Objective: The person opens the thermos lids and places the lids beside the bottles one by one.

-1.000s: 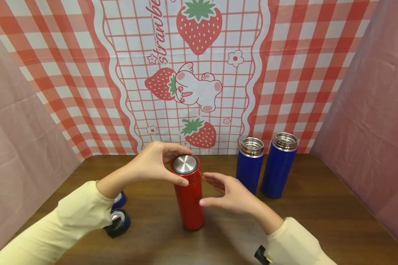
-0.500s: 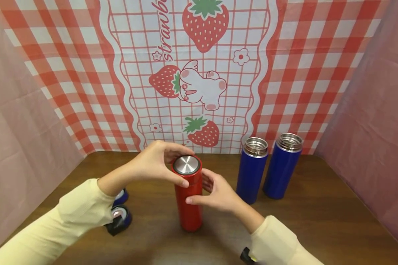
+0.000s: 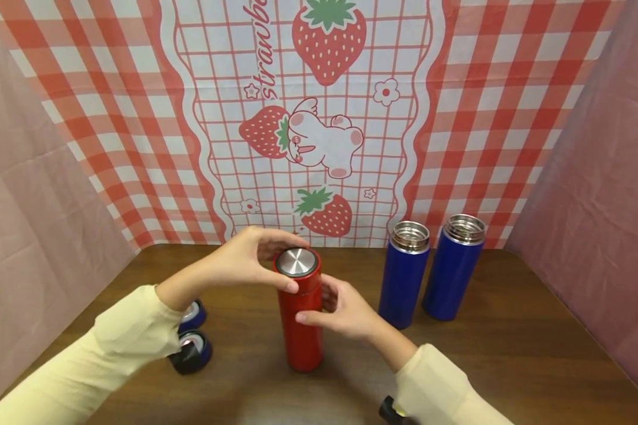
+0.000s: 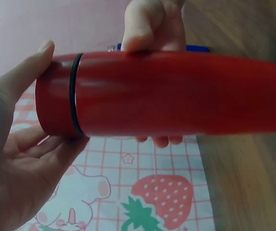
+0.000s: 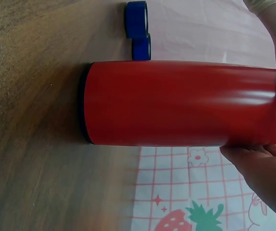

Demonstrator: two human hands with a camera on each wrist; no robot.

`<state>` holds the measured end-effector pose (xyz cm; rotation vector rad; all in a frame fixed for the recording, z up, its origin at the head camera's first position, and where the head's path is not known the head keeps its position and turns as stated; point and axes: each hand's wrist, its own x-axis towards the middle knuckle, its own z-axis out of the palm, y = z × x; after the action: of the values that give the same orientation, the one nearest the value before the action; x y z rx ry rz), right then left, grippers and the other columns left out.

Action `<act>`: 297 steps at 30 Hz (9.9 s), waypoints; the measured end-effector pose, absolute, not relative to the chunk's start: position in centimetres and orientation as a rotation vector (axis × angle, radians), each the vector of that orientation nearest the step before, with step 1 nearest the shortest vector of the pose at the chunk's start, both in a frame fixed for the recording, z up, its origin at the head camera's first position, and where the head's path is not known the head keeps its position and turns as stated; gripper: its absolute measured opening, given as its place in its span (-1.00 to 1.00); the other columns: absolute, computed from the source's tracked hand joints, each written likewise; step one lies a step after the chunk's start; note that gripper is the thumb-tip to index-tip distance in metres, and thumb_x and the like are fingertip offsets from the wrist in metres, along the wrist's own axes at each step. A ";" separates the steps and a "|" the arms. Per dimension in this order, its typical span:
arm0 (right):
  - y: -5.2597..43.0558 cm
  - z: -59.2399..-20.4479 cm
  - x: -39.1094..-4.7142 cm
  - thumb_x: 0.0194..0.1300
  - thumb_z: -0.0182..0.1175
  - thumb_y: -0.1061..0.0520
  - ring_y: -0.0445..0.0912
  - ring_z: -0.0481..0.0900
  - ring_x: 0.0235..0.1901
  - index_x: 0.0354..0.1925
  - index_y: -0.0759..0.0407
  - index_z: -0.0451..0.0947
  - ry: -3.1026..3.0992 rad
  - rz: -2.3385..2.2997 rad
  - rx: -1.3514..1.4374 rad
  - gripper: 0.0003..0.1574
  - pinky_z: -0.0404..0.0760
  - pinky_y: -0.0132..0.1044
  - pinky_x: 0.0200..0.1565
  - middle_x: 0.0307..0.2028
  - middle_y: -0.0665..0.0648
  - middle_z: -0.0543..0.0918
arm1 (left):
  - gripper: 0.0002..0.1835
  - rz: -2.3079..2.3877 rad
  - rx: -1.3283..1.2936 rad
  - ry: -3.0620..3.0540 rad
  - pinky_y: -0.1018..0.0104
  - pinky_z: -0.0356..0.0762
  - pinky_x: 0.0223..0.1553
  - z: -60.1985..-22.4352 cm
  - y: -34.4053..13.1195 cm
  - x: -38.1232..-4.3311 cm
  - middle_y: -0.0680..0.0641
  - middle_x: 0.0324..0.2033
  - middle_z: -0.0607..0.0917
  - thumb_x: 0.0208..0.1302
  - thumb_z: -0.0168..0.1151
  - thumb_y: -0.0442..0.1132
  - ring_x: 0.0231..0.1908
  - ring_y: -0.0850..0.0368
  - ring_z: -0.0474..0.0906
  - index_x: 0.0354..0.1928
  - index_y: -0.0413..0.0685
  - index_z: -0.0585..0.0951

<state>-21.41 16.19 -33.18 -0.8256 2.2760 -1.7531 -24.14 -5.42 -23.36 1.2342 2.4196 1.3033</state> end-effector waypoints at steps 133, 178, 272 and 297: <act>16.2 -33.7 -21.4 0.18 0.33 0.21 -0.34 0.61 -0.04 0.23 0.43 0.30 2.237 -1.787 -0.920 -0.28 0.59 -0.43 0.04 0.08 0.46 0.56 | -0.52 0.178 1.462 2.505 0.49 0.63 -0.23 -16.2 -1.9 -25.2 0.01 -0.29 0.75 -0.19 0.58 -0.12 -0.28 0.25 0.66 -0.16 -0.13 0.66; 16.3 -33.6 -21.0 0.23 0.28 0.21 -0.36 0.57 0.06 0.31 0.39 0.20 2.204 -1.776 -0.971 -0.22 0.56 -0.45 0.09 0.20 0.46 0.47 | -0.37 0.004 1.061 2.953 0.47 0.26 -0.61 -17.3 -0.3 -22.0 0.08 -0.64 0.25 -0.12 0.39 0.38 -0.58 0.26 0.21 -0.57 -0.01 0.39; 16.7 -33.7 -21.7 0.21 0.30 0.21 -0.37 0.61 -0.04 0.20 0.52 0.28 2.250 -1.724 -0.975 -0.30 0.59 -0.44 0.04 0.06 0.53 0.55 | -0.39 0.054 0.951 3.035 0.46 0.33 -0.61 -18.3 0.3 -22.2 0.07 -0.62 0.34 -0.05 0.34 0.38 -0.57 0.24 0.30 -0.58 -0.03 0.44; 16.3 -33.9 -21.6 0.20 0.31 0.18 -0.32 0.62 -0.03 0.22 0.42 0.31 2.219 -1.765 -0.935 -0.30 0.59 -0.42 0.04 0.08 0.45 0.57 | -0.36 0.254 1.339 2.414 0.33 0.59 -0.02 -16.5 -2.7 -24.3 0.09 0.03 0.58 -0.07 0.40 -0.48 0.00 0.17 0.52 0.11 0.13 0.51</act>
<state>-21.63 16.33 -33.85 -0.9351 2.2189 -1.7652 -24.26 -2.70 -16.47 1.3387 2.4139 0.2541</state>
